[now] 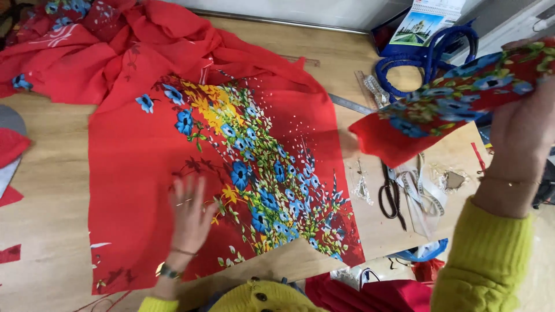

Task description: A person measures and cuts out garment pieces from red floral fabric using a ruler and tailor scissors on a wooden table.

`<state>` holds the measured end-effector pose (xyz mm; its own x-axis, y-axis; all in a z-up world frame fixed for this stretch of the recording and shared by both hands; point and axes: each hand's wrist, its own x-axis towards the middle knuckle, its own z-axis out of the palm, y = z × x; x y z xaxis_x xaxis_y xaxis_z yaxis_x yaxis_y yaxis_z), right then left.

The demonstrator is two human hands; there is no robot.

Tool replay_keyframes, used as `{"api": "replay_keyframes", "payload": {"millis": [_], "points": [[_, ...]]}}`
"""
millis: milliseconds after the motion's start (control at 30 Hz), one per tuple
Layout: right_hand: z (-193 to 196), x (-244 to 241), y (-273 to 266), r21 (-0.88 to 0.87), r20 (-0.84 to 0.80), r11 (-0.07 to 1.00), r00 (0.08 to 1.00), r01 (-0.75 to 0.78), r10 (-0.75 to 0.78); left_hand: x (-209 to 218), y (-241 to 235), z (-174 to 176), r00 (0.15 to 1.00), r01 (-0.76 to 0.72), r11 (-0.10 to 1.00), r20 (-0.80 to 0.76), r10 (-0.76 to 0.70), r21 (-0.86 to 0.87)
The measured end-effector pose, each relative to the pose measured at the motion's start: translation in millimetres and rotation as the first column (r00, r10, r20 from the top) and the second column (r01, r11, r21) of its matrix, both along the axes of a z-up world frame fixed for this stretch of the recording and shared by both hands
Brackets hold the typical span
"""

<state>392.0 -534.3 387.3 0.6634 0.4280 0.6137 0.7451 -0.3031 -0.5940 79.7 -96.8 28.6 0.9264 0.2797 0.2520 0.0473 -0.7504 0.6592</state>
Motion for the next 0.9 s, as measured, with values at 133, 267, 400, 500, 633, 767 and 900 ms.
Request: {"api": "replay_keyframes", "payload": {"millis": [133,267,400,500,633,767,900], "points": [[-6,-18,20,0.037,0.002,0.999,1.0,0.0,0.0,26,-47,-3,0.968,0.067,0.975,0.252,-0.011,-0.213],[-14,-27,39,0.117,-0.003,0.993,1.0,0.026,-0.026,35,-70,35,0.971,0.216,0.61,0.103,-0.215,-0.762],[-22,-32,58,0.188,-0.014,0.981,0.999,0.052,-0.05,45,-80,-3,0.977,-0.025,-0.029,-0.018,-0.213,-0.999],[-27,-33,77,0.23,-0.023,0.971,0.998,0.064,-0.06,40,-76,-22,0.977,-0.137,-0.467,-0.041,-0.21,-0.874],[-105,-16,91,0.059,-0.003,0.997,0.998,0.055,-0.055,31,-62,14,0.984,-0.156,-0.449,-0.101,-0.143,-0.88],[-170,-33,110,-0.054,-0.233,0.994,0.967,0.097,-0.107,33,-58,-24,0.977,-0.204,-0.37,-0.215,-0.012,-0.906],[-222,-43,103,-0.216,-0.347,0.952,0.894,0.219,-0.284,28,-50,-21,0.952,-0.258,-0.365,-0.3,0.064,-0.895]]}}
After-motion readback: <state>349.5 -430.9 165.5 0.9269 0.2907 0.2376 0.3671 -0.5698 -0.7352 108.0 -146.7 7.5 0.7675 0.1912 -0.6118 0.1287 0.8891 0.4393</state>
